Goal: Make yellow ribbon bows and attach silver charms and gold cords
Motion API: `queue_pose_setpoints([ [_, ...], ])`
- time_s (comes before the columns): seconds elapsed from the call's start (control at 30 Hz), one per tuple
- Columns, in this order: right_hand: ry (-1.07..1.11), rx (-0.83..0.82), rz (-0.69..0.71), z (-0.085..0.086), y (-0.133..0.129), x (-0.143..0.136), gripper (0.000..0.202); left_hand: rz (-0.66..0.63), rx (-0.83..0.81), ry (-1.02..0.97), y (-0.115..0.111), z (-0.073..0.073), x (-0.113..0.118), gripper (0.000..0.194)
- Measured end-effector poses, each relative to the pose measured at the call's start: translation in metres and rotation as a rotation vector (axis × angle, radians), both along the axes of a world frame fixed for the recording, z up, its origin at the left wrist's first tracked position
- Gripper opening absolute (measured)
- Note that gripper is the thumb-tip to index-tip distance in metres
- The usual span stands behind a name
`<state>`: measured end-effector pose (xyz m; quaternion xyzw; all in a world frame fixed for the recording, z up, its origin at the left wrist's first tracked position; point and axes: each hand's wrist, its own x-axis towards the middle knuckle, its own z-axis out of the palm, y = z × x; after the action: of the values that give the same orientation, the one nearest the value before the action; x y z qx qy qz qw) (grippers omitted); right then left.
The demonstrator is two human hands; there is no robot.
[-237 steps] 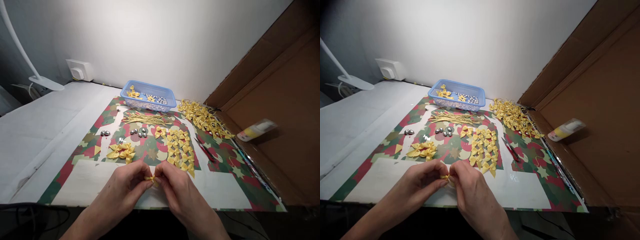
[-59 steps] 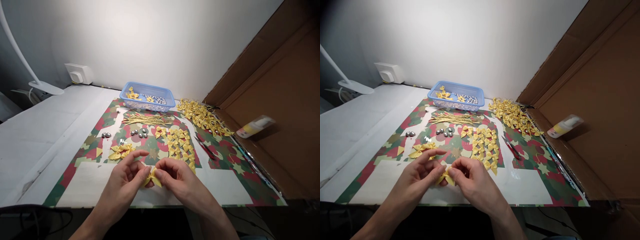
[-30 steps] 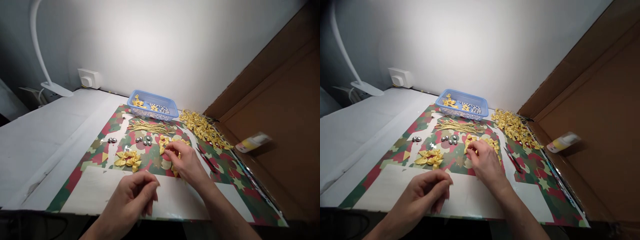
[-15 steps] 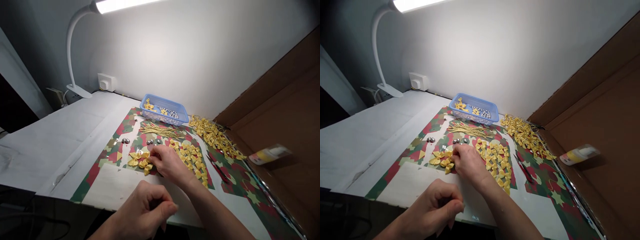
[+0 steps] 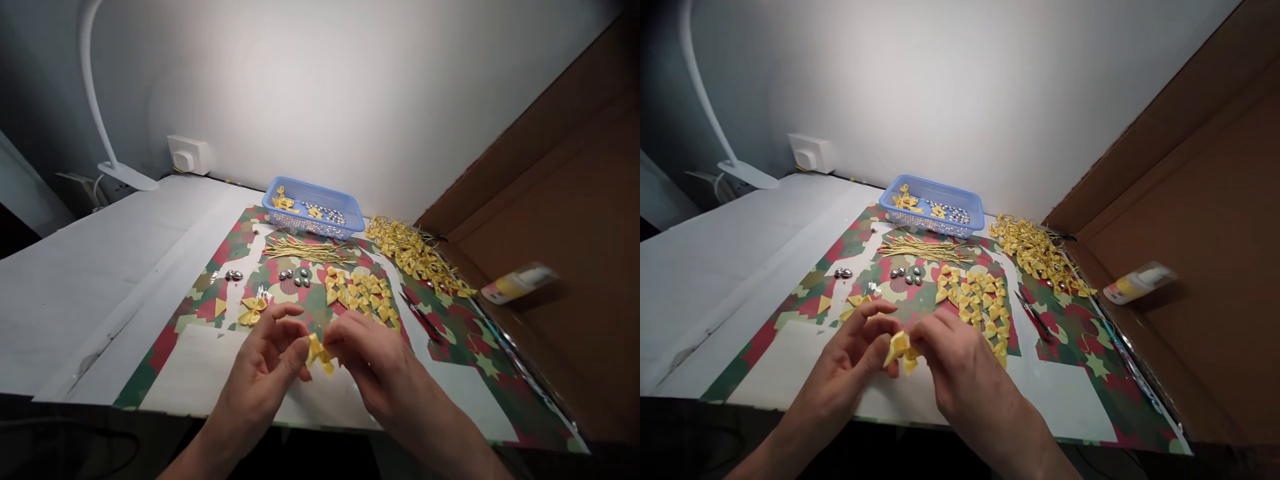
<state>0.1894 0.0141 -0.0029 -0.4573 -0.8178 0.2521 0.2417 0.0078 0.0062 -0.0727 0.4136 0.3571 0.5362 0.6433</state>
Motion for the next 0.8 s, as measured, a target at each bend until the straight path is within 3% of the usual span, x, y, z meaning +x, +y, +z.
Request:
queue_pose_setpoints([
  [0.2,0.191,-0.027,-0.045,-0.006,-0.006,0.004,0.02,-0.105,0.067,0.078,-0.001,-0.001,-0.001,0.011],
  [0.43,0.355,-0.305,-0.142,-0.019,-0.019,0.006,0.004,-0.049,0.109,0.302,0.001,0.002,-0.003,0.017],
  [0.67,0.664,-0.482,-0.091,-0.042,-0.016,0.009,0.021,-0.154,0.027,0.249,0.005,0.001,-0.006,0.013],
  [0.8,0.7,-0.515,-0.086,-0.043,-0.014,0.017,0.037,-0.163,-0.033,0.185,0.005,0.001,-0.004,0.012],
])
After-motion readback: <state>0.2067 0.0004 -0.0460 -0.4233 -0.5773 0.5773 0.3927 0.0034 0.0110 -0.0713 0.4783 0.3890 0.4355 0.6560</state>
